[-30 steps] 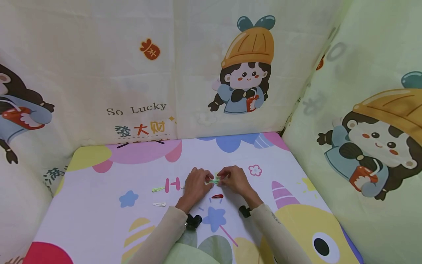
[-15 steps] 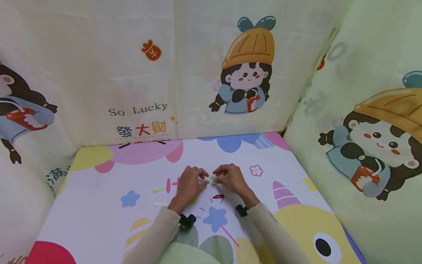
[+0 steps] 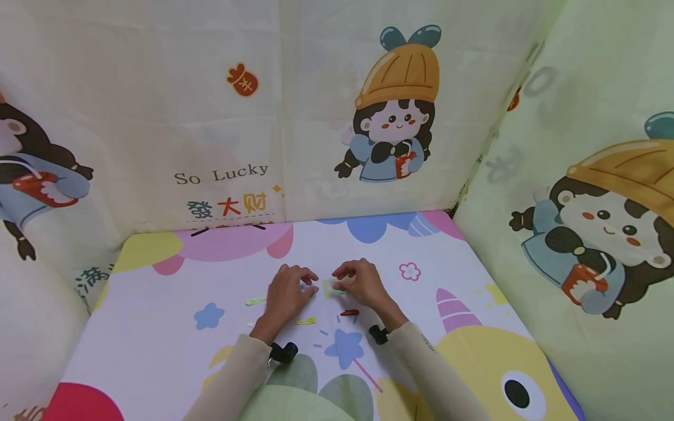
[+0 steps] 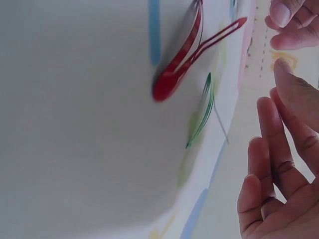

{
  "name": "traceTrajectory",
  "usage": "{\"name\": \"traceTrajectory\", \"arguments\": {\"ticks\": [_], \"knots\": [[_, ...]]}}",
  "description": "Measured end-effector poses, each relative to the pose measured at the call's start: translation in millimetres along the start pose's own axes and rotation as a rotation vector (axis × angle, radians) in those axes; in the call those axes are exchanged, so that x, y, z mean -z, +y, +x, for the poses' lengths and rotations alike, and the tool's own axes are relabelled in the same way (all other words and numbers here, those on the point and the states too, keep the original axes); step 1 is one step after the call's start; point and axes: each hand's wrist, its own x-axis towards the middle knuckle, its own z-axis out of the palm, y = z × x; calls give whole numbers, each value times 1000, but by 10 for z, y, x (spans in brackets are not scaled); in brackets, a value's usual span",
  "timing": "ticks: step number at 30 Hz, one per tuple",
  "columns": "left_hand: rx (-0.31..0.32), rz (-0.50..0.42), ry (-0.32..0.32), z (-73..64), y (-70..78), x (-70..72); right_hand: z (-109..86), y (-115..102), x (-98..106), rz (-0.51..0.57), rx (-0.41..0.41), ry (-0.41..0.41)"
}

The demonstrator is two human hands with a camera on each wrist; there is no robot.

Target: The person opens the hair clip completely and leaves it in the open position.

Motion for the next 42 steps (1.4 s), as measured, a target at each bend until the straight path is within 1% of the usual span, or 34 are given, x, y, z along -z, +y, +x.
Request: {"name": "traceTrajectory", "arguments": {"ticks": [7, 13, 17, 23, 30, 35, 42], "knots": [[17, 3, 19, -51, -111, 100, 23, -49, -93, 13, 15, -22], [21, 29, 23, -78, -203, 160, 42, -132, -149, 21, -3, -36], [34, 15, 19, -111, -255, 200, 53, -184, -200, 19, -11, -47], [56, 18, 17, -156, -331, 226, 73, -217, -305, -6, 24, -59], [54, 38, 8, -177, -378, 225, 81, -284, -381, -44, 39, -71], [51, 56, 8, -177, -401, 197, 86, -328, -425, -104, 51, -76], [49, 102, 7, -186, -415, 144, 94, -389, -511, -167, 42, -86]]}}
